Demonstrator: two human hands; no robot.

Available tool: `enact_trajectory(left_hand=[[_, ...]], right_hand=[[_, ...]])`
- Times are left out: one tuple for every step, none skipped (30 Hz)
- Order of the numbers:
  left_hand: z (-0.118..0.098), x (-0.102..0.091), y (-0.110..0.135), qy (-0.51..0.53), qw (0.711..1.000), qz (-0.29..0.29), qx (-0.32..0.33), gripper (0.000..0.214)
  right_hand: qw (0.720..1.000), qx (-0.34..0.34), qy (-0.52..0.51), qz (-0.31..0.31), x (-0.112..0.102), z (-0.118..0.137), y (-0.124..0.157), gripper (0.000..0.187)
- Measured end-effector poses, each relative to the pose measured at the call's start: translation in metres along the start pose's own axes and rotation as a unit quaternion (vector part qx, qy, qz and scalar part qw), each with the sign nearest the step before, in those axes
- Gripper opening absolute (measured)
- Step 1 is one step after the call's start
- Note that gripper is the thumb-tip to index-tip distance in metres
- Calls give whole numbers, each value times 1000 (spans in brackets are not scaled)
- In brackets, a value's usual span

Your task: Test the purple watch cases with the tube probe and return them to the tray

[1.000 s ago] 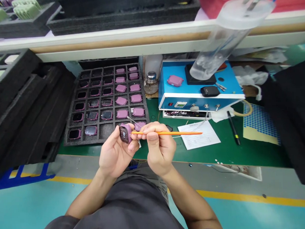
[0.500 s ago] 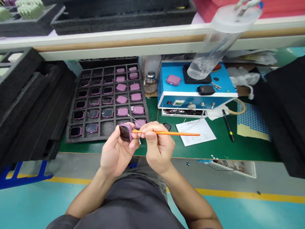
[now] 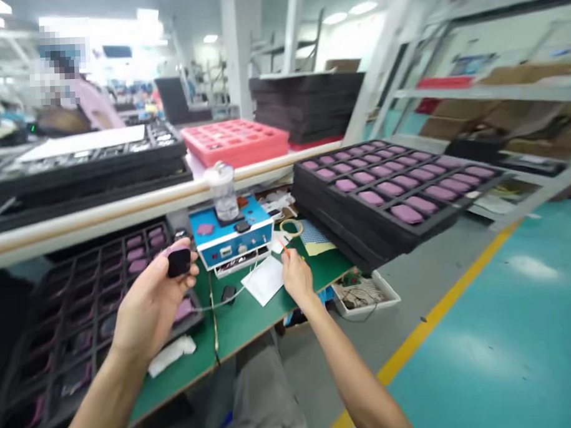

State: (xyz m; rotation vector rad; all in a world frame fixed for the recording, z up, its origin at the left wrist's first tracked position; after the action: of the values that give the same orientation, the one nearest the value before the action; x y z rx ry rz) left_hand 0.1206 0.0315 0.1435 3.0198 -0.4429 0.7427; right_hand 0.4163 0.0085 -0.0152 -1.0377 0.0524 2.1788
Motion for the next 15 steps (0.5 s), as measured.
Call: enact_trajectory(left_hand=[[-21,27,-22,-66,996,47,42,42],[-42,57,-44,-138,982,90,88,42],[-62,87,-66,-212,959,126,137,41],[-79,117,-88,-280,929,155,186,39],[-94,146,-112,-339,895,176,231,36],[-104,173,-137,-386,862,190,268,34],[-111,197,-164,-424,833,197,295,31],[-115,219,-192,-457,809,199,311,29],[-115,240,-220,-485,789,199,320,27],[-114,260,-248,-510,773,197,323,25],[-111,280,-275,-530,759,196,322,25],[-108,302,-300,-546,750,197,319,26],[-105,325,-324,-556,743,198,315,28],[-103,351,-347,-562,739,200,313,30],[-101,379,-367,-566,734,202,316,31]], right_hand=[[1000,5,12,-15,5,-9,-11,24],[999,6,21,-28,11,-14,-19,21],[999,3,28,-40,18,-18,-25,21],[998,-4,33,-51,26,-21,-28,22],[997,-12,39,-60,33,-22,-29,23],[997,-22,43,-67,40,-23,-30,25],[996,-35,47,-73,44,-22,-30,26],[995,-46,50,-76,47,-21,-30,28],[994,-57,52,-79,48,-19,-30,30],[993,-65,53,-80,47,-16,-31,30],[992,-74,53,-82,45,-13,-32,31],[992,-80,52,-87,41,-9,-33,30],[990,-89,52,-96,37,-5,-35,29],[984,-110,52,-128,29,2,-35,27],[979,-126,48,-155,22,8,-36,25]])
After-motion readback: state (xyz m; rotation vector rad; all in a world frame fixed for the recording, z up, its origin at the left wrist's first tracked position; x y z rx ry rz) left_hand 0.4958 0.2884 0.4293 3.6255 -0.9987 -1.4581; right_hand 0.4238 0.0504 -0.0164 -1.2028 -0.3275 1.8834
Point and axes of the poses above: each hand's wrist, its own y-axis away from the middle knuckle, its own x-axis out of the palm, z = x × y, the point moved 9 cm from there along -y, towards the middle knuckle, and after that the axes turned 6 degrees about y, right-handed, at the moved point
